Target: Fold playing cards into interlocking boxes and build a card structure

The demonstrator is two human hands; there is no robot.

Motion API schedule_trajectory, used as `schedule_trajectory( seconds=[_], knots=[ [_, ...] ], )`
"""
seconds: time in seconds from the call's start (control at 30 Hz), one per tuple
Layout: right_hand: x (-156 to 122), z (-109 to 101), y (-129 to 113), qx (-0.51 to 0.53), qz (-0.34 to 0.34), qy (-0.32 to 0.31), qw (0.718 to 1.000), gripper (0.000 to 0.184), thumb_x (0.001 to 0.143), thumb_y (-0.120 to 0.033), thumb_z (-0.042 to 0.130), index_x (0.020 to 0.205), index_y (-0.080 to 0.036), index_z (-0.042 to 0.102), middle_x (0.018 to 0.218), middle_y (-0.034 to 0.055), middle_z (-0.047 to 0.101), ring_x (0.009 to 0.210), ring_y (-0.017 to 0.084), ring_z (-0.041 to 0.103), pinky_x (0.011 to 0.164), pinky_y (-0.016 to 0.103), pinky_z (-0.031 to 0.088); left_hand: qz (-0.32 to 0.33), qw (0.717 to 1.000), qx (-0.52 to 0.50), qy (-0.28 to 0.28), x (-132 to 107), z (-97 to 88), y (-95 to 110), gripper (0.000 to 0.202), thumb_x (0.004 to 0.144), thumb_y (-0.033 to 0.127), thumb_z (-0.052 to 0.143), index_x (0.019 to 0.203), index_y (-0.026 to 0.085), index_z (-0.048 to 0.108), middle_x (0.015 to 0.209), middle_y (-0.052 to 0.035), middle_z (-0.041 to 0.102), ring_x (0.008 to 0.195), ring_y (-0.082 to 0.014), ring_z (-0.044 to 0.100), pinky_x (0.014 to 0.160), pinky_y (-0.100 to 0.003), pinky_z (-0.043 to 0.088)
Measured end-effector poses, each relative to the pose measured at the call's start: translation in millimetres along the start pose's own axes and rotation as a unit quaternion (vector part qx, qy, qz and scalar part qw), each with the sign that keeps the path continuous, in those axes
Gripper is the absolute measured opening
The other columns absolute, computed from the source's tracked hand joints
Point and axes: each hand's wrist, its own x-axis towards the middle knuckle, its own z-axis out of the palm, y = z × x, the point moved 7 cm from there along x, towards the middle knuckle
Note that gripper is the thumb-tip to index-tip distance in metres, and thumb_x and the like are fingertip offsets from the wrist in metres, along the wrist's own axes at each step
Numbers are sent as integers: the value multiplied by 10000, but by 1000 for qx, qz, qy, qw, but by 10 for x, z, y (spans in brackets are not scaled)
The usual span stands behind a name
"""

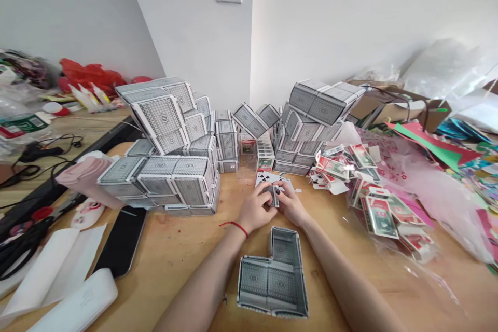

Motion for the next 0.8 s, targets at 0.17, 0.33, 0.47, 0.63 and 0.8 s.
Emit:
schedule_trajectory(
  seconds=[0.17, 0.33, 0.47, 0.63, 0.8],
  knots=[
    [-3, 12, 0, 7, 2, -14, 1000, 348, 658, -363, 660, 910, -271, 439, 762, -26, 586, 619, 136, 571, 588, 263, 453, 10, 1000, 5, 2, 0, -4, 27, 109, 596, 114, 543, 575, 176, 457, 1142, -51, 502, 873, -162, 555, 696, -267, 456],
    [-13, 40, -20, 17, -6, -23, 1000, 362, 649, -353, 668, 899, -267, 420, 759, -28, 570, 602, 133, 562, 563, 261, 451, 27, 1000, 7, -1, -4, -15, 55, 108, 598, 122, 546, 562, 178, 462, 1158, -44, 500, 920, -167, 549, 731, -272, 460],
    [-12, 44, -22, 8, -10, -11, 1000, 356, 650, -345, 667, 885, -265, 413, 744, -32, 562, 588, 129, 555, 553, 258, 450, 36, 999, 9, -4, -11, -22, 60, 93, 605, 122, 548, 568, 180, 485, 1169, -45, 497, 975, -173, 532, 791, -281, 452],
    [-7, 48, -29, 15, -28, 5, 999, 339, 659, -314, 664, 888, -260, 419, 709, -44, 543, 573, 117, 545, 560, 250, 447, 45, 999, 3, -6, -11, -37, 78, 80, 622, 119, 538, 590, 179, 496, 1178, -45, 487, 1016, -181, 508, 820, -297, 438],
    [-13, 32, -32, 24, -36, 16, 999, 385, 636, -299, 682, 913, -267, 417, 767, -40, 553, 594, 117, 553, 566, 255, 454, 30, 998, -46, -20, 1, -43, 85, 95, 618, 87, 518, 607, 170, 473, 1173, -61, 465, 930, -179, 524, 766, -303, 446]
  ],
)
